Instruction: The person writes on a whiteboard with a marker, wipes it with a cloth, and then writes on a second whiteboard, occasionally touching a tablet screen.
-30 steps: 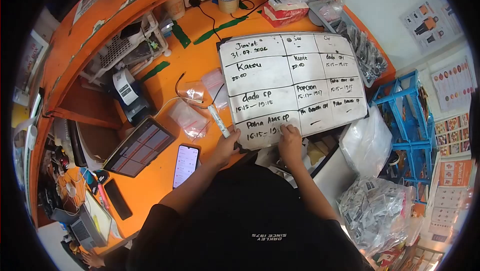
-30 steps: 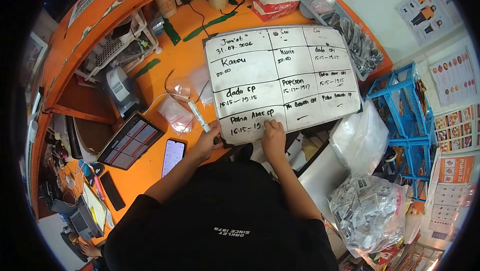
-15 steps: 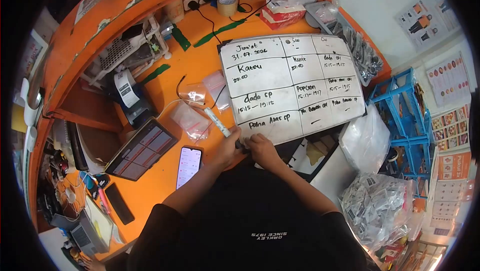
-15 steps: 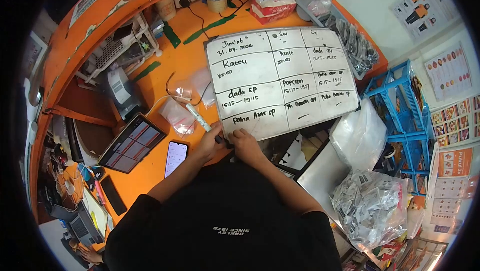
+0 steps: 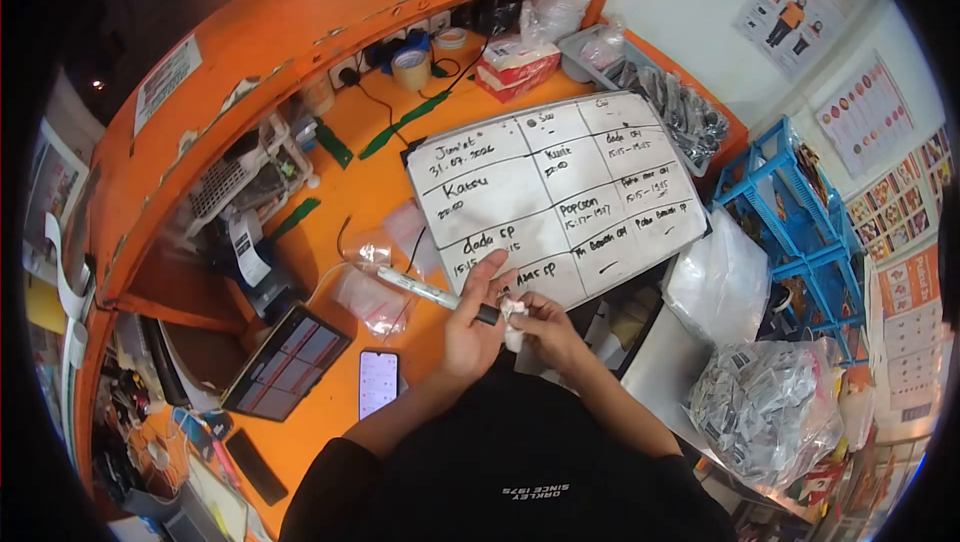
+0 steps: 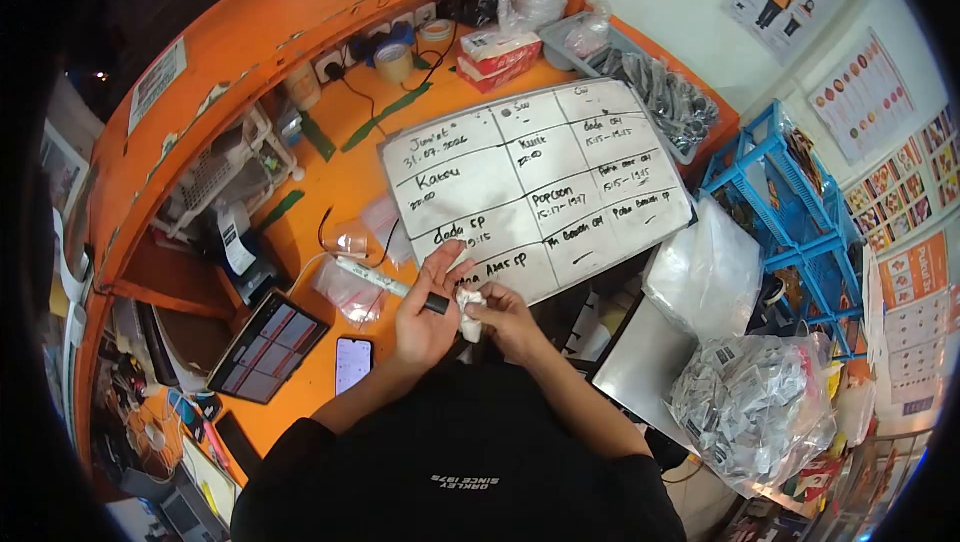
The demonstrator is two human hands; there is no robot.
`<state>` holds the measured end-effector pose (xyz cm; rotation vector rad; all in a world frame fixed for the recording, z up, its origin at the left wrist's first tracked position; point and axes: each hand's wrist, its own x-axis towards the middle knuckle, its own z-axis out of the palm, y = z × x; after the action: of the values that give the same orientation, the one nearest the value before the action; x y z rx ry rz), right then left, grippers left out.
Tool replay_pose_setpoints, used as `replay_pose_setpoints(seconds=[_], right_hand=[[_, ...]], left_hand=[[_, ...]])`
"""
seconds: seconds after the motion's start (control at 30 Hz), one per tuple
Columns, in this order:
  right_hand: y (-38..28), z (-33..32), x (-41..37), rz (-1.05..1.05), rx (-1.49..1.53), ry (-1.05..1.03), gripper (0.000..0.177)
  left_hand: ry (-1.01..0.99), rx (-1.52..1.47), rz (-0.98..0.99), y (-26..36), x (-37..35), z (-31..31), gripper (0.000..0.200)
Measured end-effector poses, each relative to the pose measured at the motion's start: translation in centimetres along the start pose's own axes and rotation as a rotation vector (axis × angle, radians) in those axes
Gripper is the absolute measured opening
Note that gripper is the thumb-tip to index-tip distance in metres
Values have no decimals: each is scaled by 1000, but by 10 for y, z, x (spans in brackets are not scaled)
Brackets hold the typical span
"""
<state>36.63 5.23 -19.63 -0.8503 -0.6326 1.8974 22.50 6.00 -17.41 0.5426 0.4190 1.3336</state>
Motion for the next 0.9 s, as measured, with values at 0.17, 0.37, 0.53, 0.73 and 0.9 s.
replay_pose_setpoints(seconds=[0.17, 0.37, 0.53, 0.73, 0.9], right_hand=[[10, -1, -4, -312, -439, 143, 24], [-11, 10, -19, -89, -732, -18, 39], [-10, -3, -21, 0, -542, 129, 37], [-26, 25, -37, 30, -714, -91, 29], [-30, 20, -37, -204, -899, -269, 26]], left_hand=[[-75, 899, -32, 12, 6, -3, 40], [-366, 1774, -46, 14, -12, -14, 21], [-485, 1522, 28, 22, -21, -15, 26], [-702, 1356, -252, 53, -26, -9, 25], [-788, 1220, -337, 61, -29, -18, 33]])
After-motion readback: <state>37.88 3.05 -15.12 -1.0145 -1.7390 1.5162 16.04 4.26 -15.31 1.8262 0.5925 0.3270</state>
